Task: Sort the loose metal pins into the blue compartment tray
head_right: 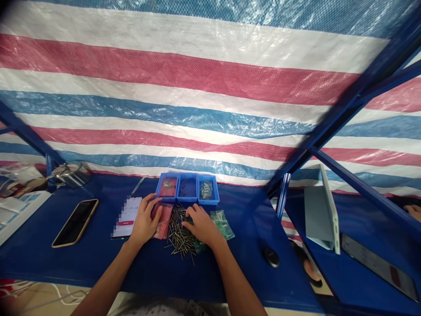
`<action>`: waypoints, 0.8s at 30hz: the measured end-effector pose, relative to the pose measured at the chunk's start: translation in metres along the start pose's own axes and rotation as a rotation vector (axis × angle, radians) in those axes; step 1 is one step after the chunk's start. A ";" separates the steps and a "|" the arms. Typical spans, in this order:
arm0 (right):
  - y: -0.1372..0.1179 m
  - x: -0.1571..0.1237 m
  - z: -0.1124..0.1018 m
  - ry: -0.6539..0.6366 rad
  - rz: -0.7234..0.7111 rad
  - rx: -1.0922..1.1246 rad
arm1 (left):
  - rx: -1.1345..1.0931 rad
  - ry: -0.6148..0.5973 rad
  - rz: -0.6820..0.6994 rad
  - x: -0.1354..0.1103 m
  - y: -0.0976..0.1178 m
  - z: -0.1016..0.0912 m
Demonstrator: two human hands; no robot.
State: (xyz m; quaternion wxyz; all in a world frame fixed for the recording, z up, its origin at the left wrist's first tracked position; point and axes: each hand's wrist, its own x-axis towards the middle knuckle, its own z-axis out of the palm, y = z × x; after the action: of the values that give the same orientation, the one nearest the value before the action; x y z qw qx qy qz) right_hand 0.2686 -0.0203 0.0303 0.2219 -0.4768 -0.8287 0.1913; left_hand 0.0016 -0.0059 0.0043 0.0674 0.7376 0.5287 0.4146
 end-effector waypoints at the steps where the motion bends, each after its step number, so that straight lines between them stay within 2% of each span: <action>1: 0.001 0.000 0.001 0.003 0.006 0.001 | 0.009 0.026 0.009 -0.002 -0.001 0.000; 4: 0.003 0.000 0.005 0.022 0.023 -0.017 | 0.026 0.044 0.049 -0.007 -0.001 -0.002; 10: 0.001 0.002 0.007 0.063 0.038 -0.064 | -0.002 -0.212 0.165 -0.001 0.012 -0.007; 13: -0.001 0.003 0.007 0.086 0.029 -0.069 | 0.007 -0.267 0.173 0.003 0.017 -0.008; 19: 0.000 0.005 0.009 0.172 0.025 -0.080 | 0.041 -0.276 0.203 0.004 0.017 -0.007; 24: 0.003 0.008 0.010 0.358 0.111 0.034 | 0.064 -0.244 0.188 0.002 0.017 -0.005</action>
State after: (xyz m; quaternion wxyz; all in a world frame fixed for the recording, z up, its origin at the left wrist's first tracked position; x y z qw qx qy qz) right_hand 0.2614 -0.0130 0.0222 0.3630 -0.5443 -0.7452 0.1293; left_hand 0.0104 -0.0129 0.0183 0.0683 0.8305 0.4581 0.3094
